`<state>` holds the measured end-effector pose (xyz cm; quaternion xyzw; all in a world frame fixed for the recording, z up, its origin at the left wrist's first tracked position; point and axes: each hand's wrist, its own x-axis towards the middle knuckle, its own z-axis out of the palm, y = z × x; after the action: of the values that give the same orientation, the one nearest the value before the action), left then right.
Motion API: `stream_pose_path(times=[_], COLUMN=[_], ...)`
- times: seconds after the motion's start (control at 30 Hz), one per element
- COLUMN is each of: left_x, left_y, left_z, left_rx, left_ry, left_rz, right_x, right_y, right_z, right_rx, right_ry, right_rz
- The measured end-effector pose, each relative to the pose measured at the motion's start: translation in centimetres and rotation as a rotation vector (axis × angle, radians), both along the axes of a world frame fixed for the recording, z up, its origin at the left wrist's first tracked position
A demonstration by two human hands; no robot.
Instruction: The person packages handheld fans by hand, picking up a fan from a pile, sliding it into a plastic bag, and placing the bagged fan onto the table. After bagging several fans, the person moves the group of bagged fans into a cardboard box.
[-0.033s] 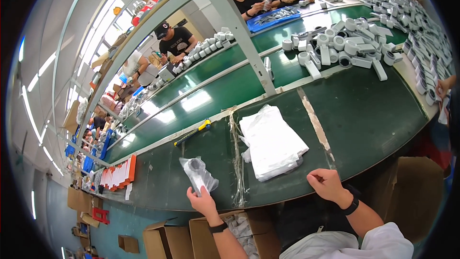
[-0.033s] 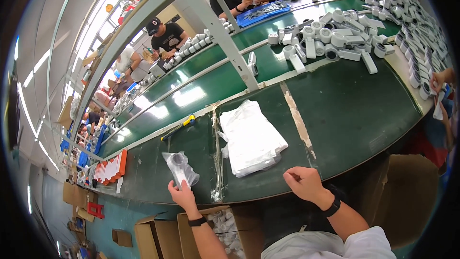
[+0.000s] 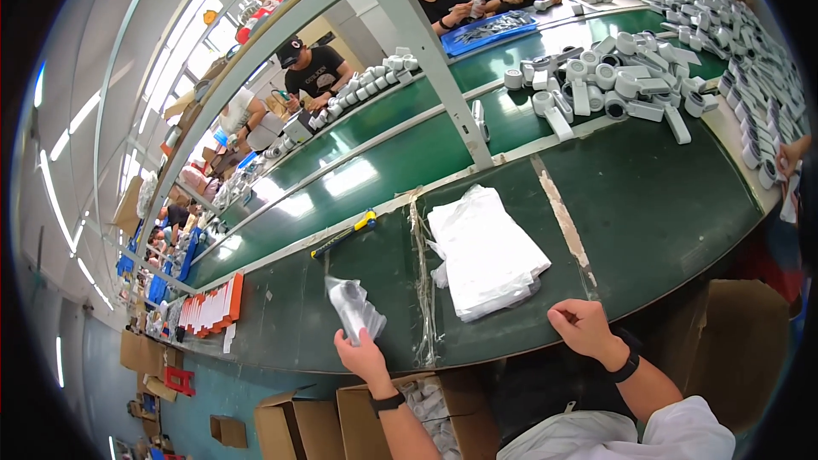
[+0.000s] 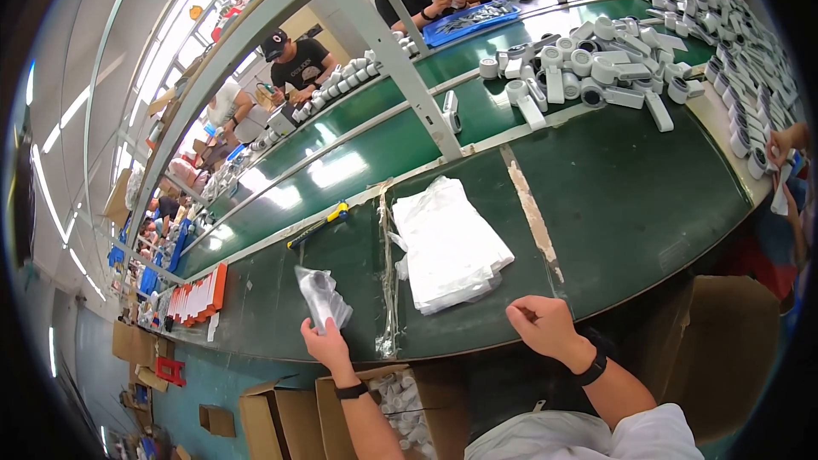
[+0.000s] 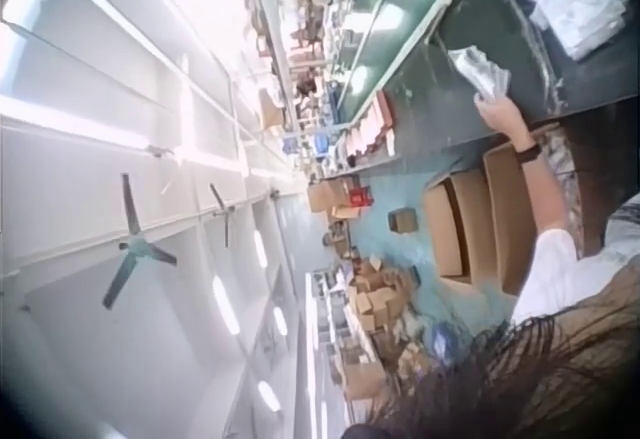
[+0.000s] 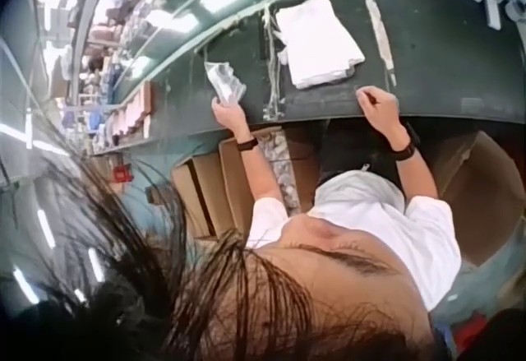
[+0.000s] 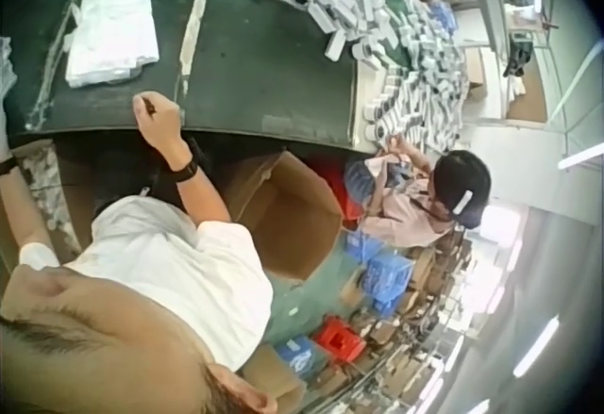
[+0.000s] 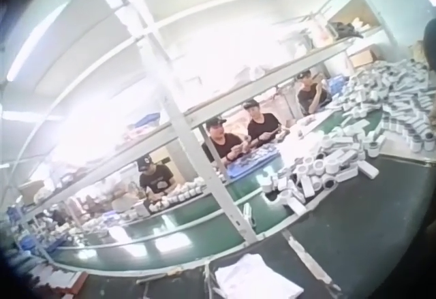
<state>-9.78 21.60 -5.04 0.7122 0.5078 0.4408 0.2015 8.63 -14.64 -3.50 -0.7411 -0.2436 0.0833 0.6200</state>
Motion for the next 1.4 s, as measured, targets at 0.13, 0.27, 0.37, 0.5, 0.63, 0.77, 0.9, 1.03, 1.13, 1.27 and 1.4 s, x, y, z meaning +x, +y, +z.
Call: stream_pose_path(times=[0.13,0.27,0.37,0.5,0.63,0.77,0.9,1.03,1.13,1.27,1.4], left_x=[1.6,2.5,3.0,5.3,6.9,6.9,7.2,7.3,7.6,7.6,7.5], left_y=[-1.1,-3.0,-5.5,-9.2,-10.6,-11.5,-11.5,-12.0,-12.2,-12.0,-11.7], left_z=[1.3,2.3,2.6,1.1,-0.9,0.0,0.4,1.5,2.4,2.5,1.7], left_rx=[0.103,0.326,0.436,-0.024,-0.294,-0.143,-0.003,-0.046,-0.011,-0.071,-0.004], left_ry=[0.227,0.343,0.139,-0.126,-0.238,-0.092,0.013,0.105,0.125,0.225,0.271], left_rz=[-0.032,0.010,-0.254,-0.522,-0.625,-0.587,-0.651,-0.603,-0.601,-0.555,-0.575], right_x=[0.2,0.0,0.7,3.6,8.9,17.7,27.1,33.9,38.7,45.3,49.8], right_y=[-0.4,-1.1,-2.3,-5.0,-6.8,-6.2,-8.4,-9.9,-9.7,-7.4,-3.0], right_z=[-0.4,0.1,2.2,8.0,10.9,10.0,6.3,5.7,6.3,8.1,9.4], right_rx=[0.004,0.016,0.029,-0.238,-0.216,-0.394,-0.639,-0.608,-0.605,-0.630,-0.714], right_ry=[-0.016,0.047,0.154,-0.072,-0.155,-0.179,-0.109,-0.120,-0.221,-0.460,-0.479], right_rz=[-0.029,-0.019,0.097,0.305,-0.049,-0.417,-0.673,-0.794,-0.827,-0.849,-0.822])
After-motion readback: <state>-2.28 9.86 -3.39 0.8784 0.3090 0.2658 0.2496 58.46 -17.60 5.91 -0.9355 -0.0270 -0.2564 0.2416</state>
